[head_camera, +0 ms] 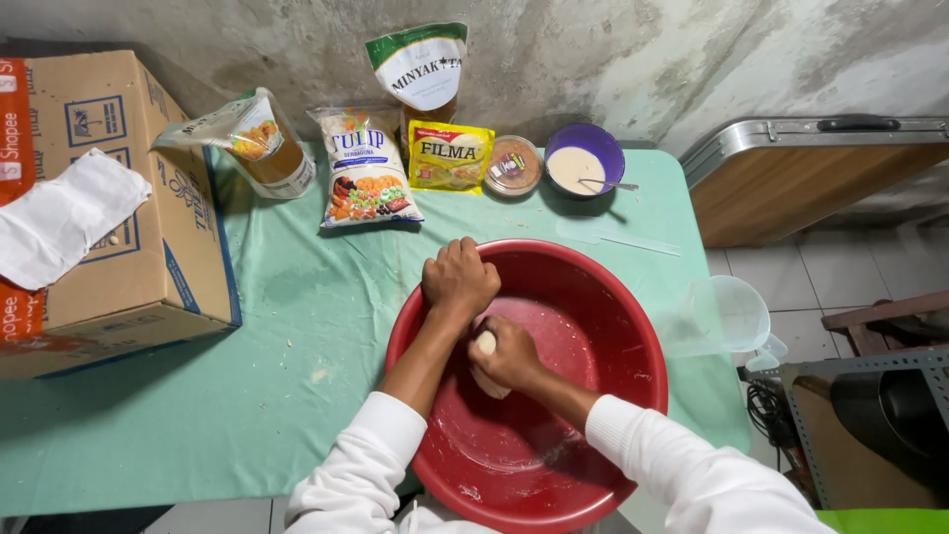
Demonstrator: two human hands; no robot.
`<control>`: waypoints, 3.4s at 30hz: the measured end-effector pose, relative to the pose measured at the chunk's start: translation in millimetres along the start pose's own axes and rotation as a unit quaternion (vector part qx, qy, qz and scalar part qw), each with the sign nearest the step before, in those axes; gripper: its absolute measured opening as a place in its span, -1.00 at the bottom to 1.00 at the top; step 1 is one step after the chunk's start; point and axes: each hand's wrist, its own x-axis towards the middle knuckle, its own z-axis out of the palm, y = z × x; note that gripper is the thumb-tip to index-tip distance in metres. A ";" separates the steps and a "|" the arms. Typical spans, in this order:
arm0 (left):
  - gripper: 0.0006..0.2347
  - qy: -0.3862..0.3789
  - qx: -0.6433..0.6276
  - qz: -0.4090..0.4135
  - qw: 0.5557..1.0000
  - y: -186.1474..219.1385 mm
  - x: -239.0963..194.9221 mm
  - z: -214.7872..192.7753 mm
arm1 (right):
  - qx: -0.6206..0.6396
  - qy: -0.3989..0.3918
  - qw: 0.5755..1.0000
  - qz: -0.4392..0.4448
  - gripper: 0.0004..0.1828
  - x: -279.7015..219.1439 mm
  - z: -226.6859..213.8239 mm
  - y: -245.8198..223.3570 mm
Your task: The person kneads a ball of dough by hand inside a red plastic bowl. The hands repeatedly press, fold, and turn the dough throughout the clip. No tools are used, and the dough remains in the bowl.
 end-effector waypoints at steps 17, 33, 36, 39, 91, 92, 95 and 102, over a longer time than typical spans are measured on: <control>-0.70 0.048 0.025 0.031 0.998 -5.6 -4.1 6.1 | -0.324 -0.367 0.869 -0.068 -0.01 -61.9 -135.4 -37.8; -0.67 -0.001 0.010 0.000 1.000 6.6 -5.9 -7.6 | -0.525 -0.238 0.779 -0.248 -0.58 -4.2 -1.7 -17.9; -0.67 0.000 0.011 0.002 1.000 7.2 -5.5 -11.2 | -0.506 -0.233 0.785 -0.270 -0.59 7.6 26.5 -10.4; -0.67 0.004 0.017 0.007 1.000 6.0 -5.6 -10.6 | -0.480 -0.217 0.797 -0.294 -0.58 38.3 55.1 -13.1; -0.72 0.042 0.065 0.055 0.996 2.0 -7.3 -3.2 | -0.403 -0.273 0.859 -0.159 -0.10 8.5 -122.3 -17.2; -0.72 0.051 0.065 0.057 0.995 1.6 -7.6 -2.1 | -0.380 -0.279 0.871 -0.137 -0.09 -6.0 -122.0 -13.9; -0.72 0.071 0.068 0.063 0.993 0.3 -9.1 0.1 | -0.317 -0.306 0.890 -0.116 -0.09 -40.1 -117.1 -23.3; -0.73 0.113 0.072 0.082 0.988 -2.1 -11.7 3.7 | -0.339 -0.219 0.845 -0.351 -0.66 -62.1 -40.6 -11.3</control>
